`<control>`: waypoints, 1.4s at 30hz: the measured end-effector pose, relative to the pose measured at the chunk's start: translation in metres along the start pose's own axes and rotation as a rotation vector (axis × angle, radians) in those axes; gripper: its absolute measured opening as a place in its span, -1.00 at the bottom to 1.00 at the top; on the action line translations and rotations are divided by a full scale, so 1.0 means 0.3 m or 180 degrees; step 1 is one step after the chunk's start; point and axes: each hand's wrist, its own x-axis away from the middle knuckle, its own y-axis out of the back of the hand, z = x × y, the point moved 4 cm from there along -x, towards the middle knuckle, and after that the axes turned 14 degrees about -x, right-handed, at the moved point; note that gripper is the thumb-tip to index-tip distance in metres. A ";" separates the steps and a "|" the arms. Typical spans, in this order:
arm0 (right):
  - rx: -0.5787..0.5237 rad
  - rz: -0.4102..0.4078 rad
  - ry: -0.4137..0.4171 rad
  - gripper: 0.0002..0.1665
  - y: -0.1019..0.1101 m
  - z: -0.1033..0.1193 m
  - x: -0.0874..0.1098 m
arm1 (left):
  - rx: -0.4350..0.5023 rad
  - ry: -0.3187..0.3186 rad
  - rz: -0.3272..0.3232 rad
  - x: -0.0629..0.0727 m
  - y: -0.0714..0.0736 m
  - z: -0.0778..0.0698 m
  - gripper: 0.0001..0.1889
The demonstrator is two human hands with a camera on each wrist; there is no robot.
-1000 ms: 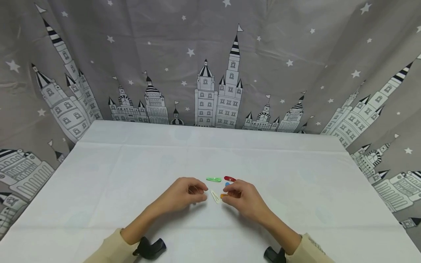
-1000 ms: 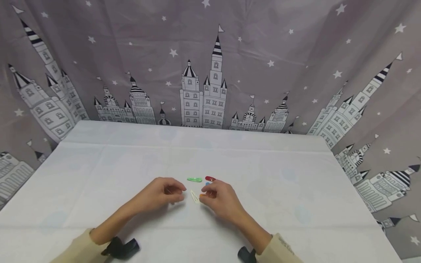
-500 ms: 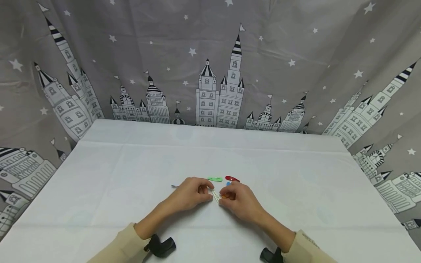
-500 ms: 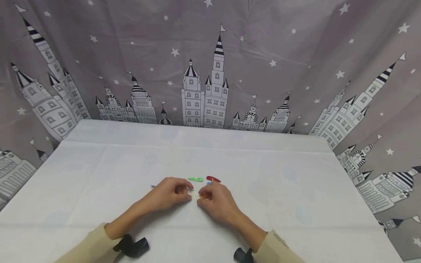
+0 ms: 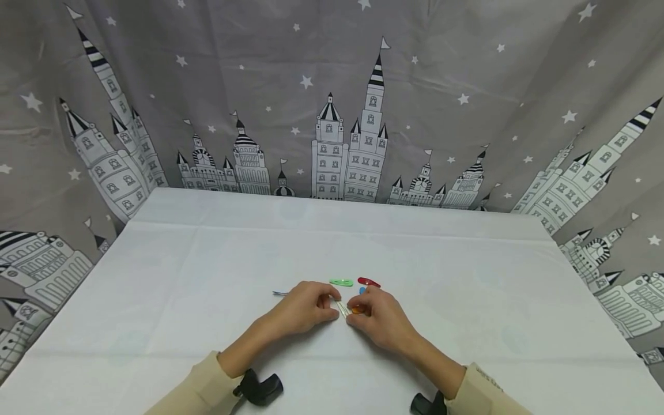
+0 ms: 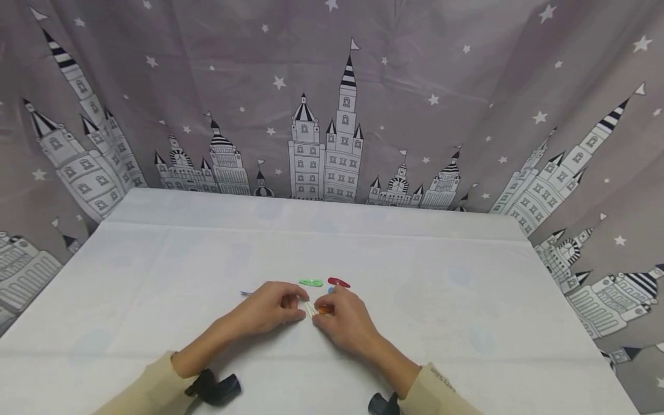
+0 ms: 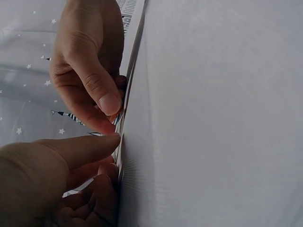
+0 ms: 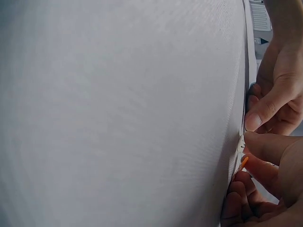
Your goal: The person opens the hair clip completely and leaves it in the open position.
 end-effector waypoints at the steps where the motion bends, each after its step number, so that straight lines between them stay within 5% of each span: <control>1: 0.0009 0.0001 0.0004 -0.87 -0.001 -0.001 -0.001 | -0.0006 0.0000 -0.0006 0.001 0.001 0.001 -0.81; 26: 0.0134 -0.0022 -0.0008 -0.92 -0.006 0.004 0.004 | 0.0007 0.0144 0.0017 0.005 0.001 0.007 -0.84; 42: -0.0157 -0.0030 -0.0038 -0.90 -0.002 -0.008 0.004 | 0.0045 0.0085 0.0064 0.011 -0.004 0.013 -0.92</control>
